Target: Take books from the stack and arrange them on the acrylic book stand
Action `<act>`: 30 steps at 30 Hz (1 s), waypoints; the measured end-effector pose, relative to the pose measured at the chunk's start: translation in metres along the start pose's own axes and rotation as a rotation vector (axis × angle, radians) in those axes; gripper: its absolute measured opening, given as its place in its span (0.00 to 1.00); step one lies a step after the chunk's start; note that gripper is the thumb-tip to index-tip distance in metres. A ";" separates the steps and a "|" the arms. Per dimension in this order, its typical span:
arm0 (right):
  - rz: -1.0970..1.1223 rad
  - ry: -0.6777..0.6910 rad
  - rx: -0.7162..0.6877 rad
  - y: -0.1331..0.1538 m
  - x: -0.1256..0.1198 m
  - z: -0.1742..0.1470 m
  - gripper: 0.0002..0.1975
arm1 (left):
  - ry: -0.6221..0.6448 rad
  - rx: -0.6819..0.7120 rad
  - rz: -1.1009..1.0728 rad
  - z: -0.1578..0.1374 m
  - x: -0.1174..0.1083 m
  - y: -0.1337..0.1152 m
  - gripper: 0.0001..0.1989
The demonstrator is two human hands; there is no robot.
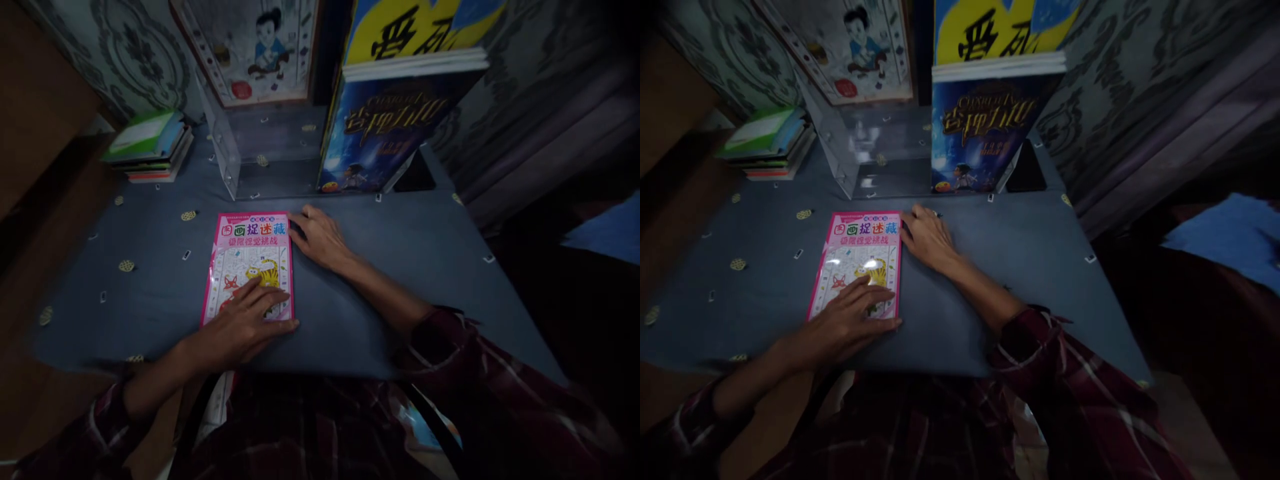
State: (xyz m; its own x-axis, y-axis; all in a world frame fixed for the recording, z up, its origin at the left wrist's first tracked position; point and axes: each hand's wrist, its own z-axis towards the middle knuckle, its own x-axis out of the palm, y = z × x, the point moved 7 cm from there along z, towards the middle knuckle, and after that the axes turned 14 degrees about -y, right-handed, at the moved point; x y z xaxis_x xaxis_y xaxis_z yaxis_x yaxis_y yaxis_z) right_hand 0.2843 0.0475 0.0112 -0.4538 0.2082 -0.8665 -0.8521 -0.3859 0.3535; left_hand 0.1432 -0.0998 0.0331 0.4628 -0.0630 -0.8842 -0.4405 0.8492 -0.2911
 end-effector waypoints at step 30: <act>-0.013 -0.104 -0.107 0.004 0.000 -0.007 0.18 | -0.076 0.063 0.143 0.010 0.007 0.035 0.25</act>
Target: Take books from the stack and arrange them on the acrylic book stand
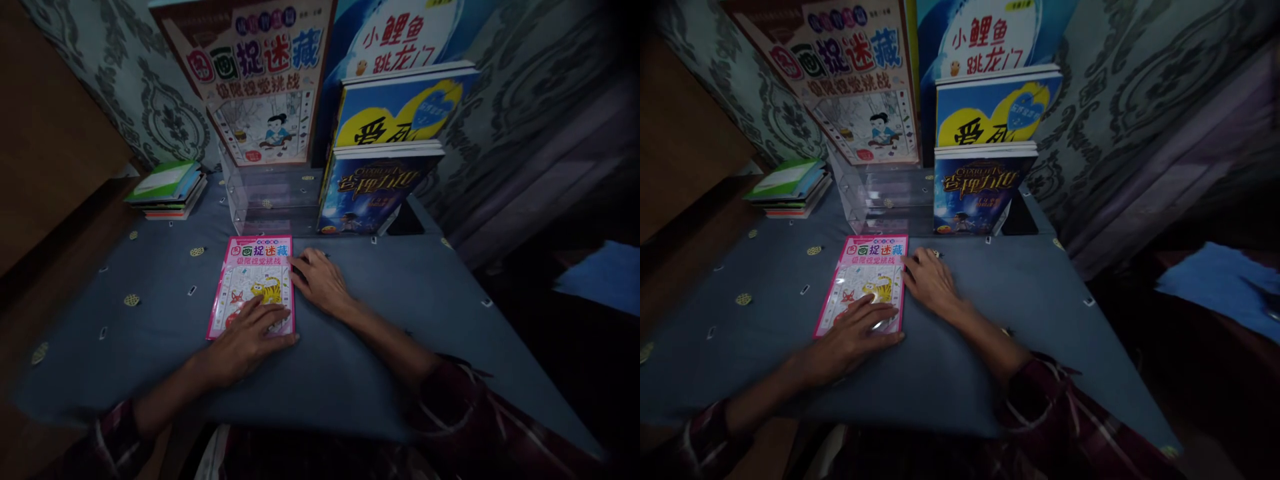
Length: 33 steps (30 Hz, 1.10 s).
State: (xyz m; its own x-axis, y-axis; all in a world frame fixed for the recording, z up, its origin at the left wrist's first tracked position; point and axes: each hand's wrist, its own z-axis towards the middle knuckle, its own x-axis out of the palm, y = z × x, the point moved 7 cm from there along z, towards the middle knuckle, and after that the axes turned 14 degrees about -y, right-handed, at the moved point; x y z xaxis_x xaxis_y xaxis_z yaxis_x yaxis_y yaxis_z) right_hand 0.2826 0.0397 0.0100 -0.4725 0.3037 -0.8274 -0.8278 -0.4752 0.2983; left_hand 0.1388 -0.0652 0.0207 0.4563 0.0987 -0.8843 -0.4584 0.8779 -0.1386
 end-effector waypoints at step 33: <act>0.419 0.370 -0.378 0.114 -0.004 -0.087 0.30 | -0.217 -0.440 0.111 -0.041 -0.025 0.082 0.16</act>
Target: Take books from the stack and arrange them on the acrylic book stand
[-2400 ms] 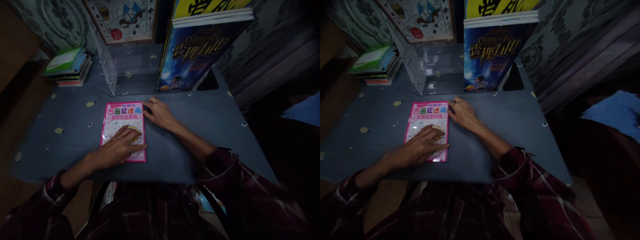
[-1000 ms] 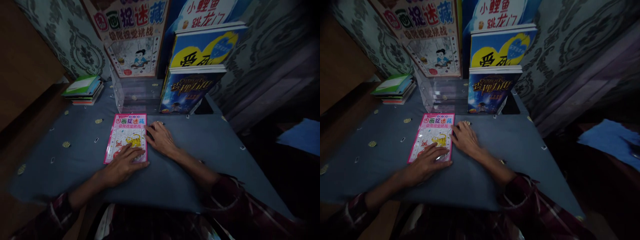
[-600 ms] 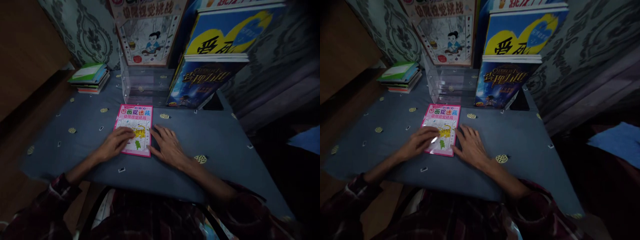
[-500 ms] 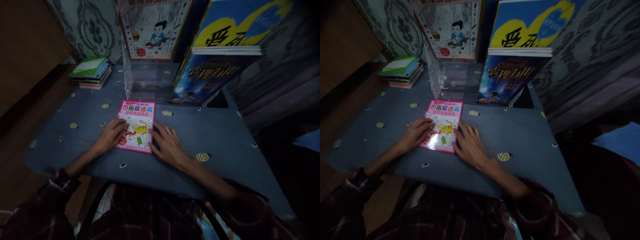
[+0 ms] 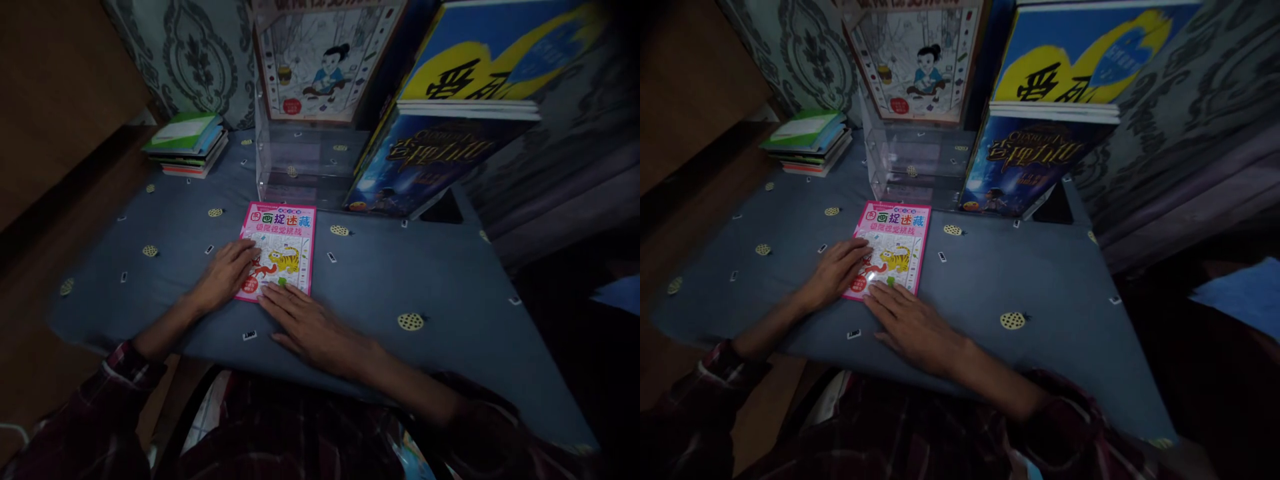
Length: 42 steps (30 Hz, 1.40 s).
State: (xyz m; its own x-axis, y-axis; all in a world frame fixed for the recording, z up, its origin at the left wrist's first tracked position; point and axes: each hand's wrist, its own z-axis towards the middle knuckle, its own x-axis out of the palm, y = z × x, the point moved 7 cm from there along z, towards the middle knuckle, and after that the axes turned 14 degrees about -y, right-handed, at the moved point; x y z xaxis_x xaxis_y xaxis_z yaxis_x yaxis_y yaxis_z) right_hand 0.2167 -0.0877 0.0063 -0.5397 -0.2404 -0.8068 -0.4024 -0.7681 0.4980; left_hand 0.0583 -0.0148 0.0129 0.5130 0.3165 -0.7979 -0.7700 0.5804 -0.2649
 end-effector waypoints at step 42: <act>-0.378 -0.213 0.307 -0.077 -0.053 0.053 0.25 | 0.317 0.238 0.317 -0.008 -0.030 0.059 0.24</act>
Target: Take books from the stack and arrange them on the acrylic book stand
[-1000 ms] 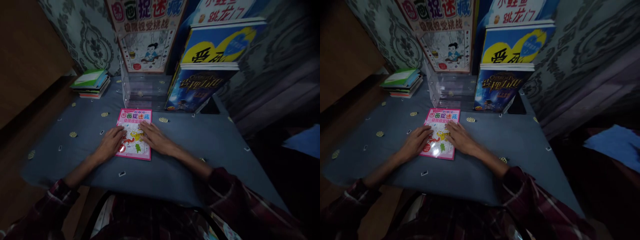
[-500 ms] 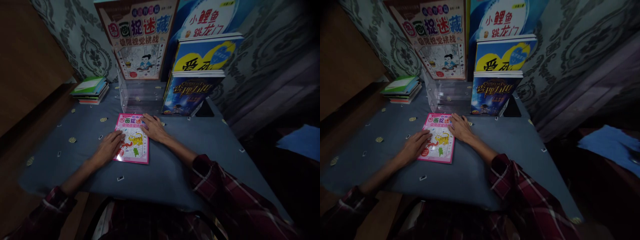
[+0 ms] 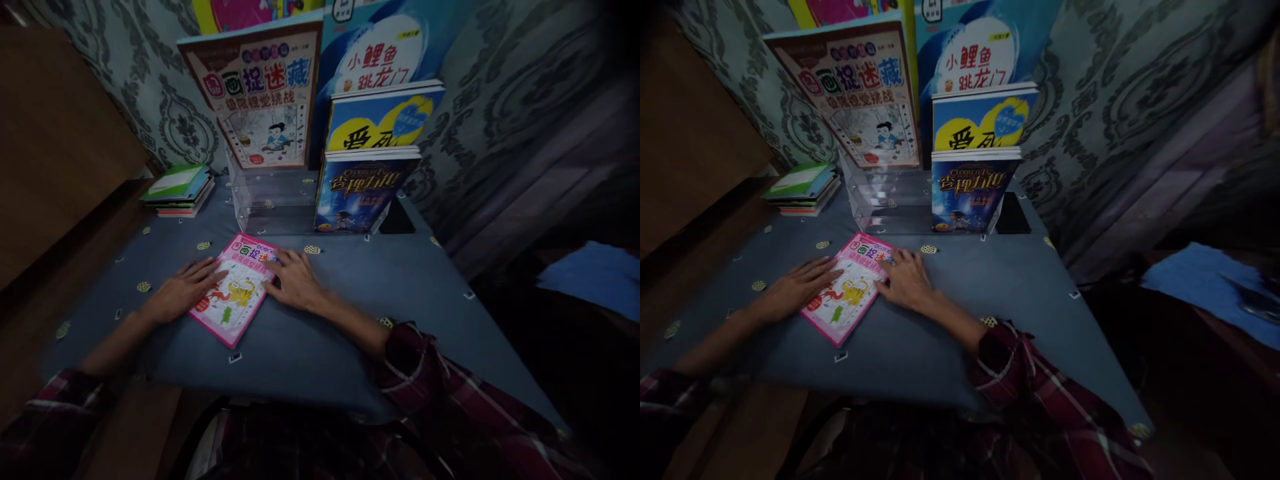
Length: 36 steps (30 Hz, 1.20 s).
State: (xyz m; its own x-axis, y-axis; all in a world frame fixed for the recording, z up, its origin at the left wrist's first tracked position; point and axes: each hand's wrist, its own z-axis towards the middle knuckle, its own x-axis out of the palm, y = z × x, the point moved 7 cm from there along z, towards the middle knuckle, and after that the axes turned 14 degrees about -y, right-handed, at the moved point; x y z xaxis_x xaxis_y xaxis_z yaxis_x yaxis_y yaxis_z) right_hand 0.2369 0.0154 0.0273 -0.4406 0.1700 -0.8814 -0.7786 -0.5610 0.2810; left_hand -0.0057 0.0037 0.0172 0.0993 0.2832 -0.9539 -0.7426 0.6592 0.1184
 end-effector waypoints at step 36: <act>0.972 -0.285 0.255 -0.055 0.007 0.013 0.21 | -0.286 -0.190 0.125 0.082 -0.011 -0.107 0.15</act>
State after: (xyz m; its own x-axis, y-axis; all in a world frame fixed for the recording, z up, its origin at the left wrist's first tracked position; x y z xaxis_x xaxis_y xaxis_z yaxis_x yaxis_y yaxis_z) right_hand 0.2706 0.0582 0.0111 -0.9910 -0.0596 -0.1201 -0.0891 -0.3767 0.9220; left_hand 0.1267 -0.0124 0.0381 0.1617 0.5545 -0.8163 -0.8678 0.4738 0.1500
